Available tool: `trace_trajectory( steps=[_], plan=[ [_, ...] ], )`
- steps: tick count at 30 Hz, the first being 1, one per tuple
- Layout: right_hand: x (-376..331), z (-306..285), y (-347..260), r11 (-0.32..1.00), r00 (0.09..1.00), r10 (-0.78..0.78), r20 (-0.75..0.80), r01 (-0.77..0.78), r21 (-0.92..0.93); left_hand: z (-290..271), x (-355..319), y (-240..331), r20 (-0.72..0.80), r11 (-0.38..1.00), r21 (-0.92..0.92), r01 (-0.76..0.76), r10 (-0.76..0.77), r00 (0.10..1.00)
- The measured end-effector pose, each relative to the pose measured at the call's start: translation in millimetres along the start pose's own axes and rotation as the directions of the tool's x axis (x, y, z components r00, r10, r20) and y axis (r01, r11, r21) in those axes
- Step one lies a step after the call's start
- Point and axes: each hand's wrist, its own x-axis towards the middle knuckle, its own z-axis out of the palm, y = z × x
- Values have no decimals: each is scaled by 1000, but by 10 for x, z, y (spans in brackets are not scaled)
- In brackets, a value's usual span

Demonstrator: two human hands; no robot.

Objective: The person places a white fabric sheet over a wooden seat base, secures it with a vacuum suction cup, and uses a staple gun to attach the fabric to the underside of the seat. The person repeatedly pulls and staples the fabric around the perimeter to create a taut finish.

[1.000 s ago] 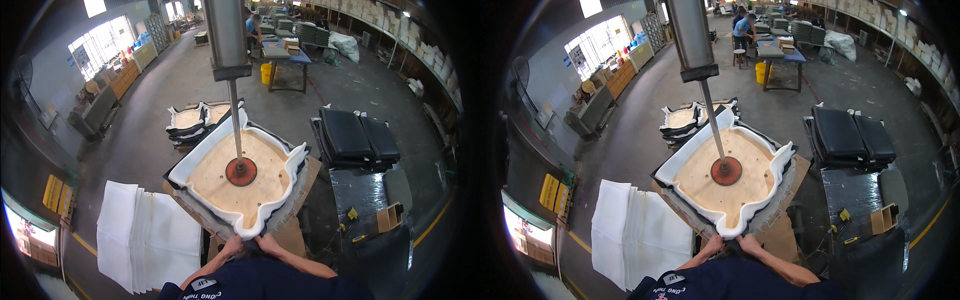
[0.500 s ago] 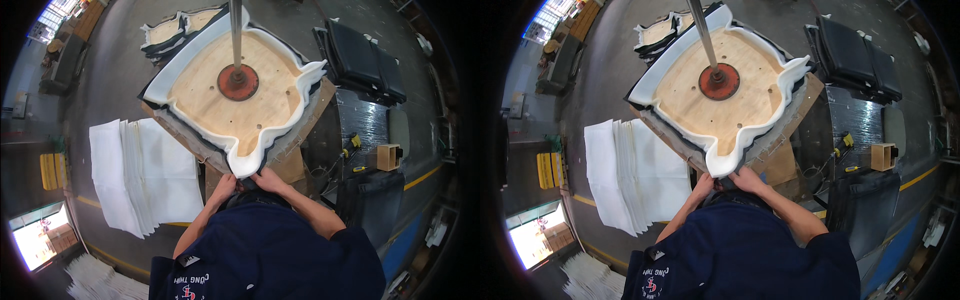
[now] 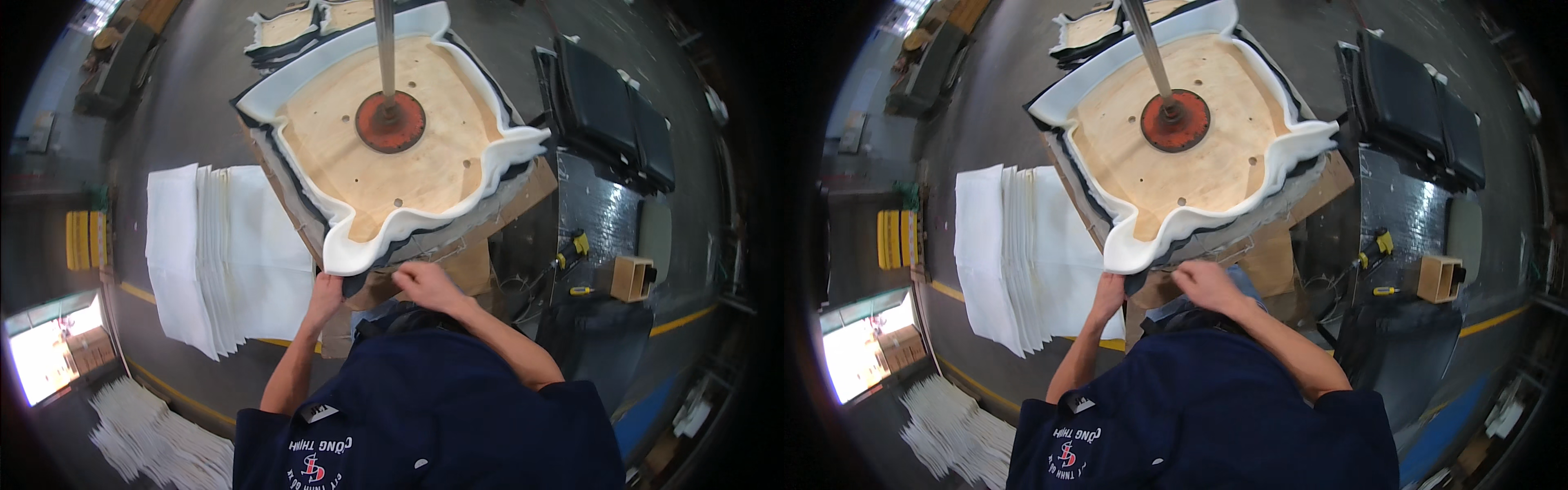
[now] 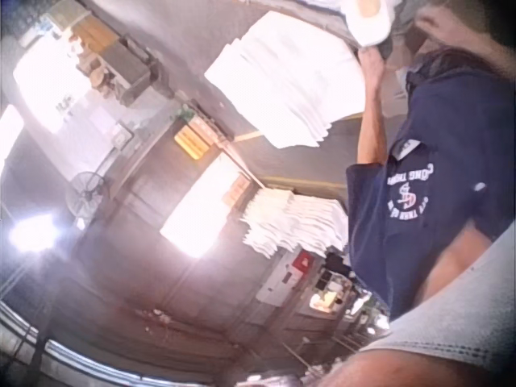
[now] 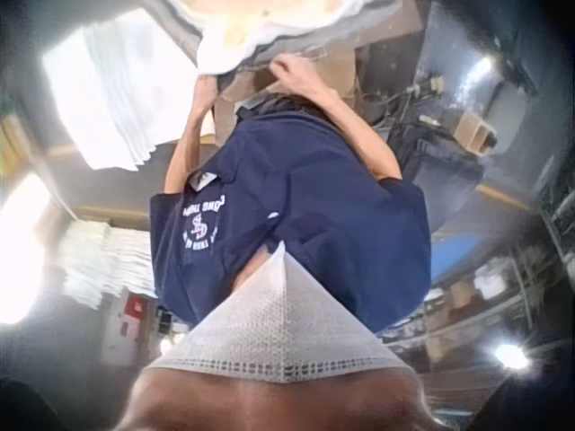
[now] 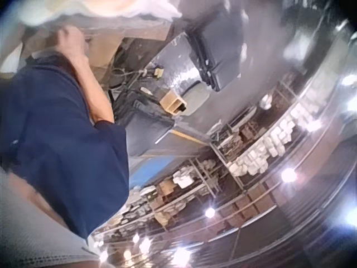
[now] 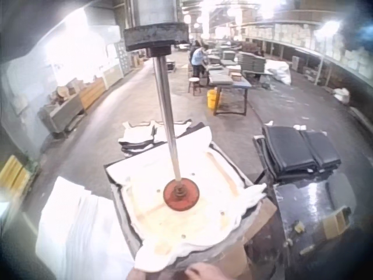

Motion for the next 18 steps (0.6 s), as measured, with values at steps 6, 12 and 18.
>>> trace_trajectory(
  steps=[6, 12, 18],
  plan=[
    [110, -637, 68, 903, 925, -347, -153, 285, -321, -262, -49, 562, -291, 933, 352, 67, 41, 956],
    [320, -445, -20, 797, 853, -502, -147, 389, -462, -24, 118, 1755, -25, 784, 409, -467, 521, 853],
    [451, -423, 182, 791, 933, -358, -38, 281, -543, 449, 662, 1179, 80, 615, 709, -345, 416, 906]
  ],
)
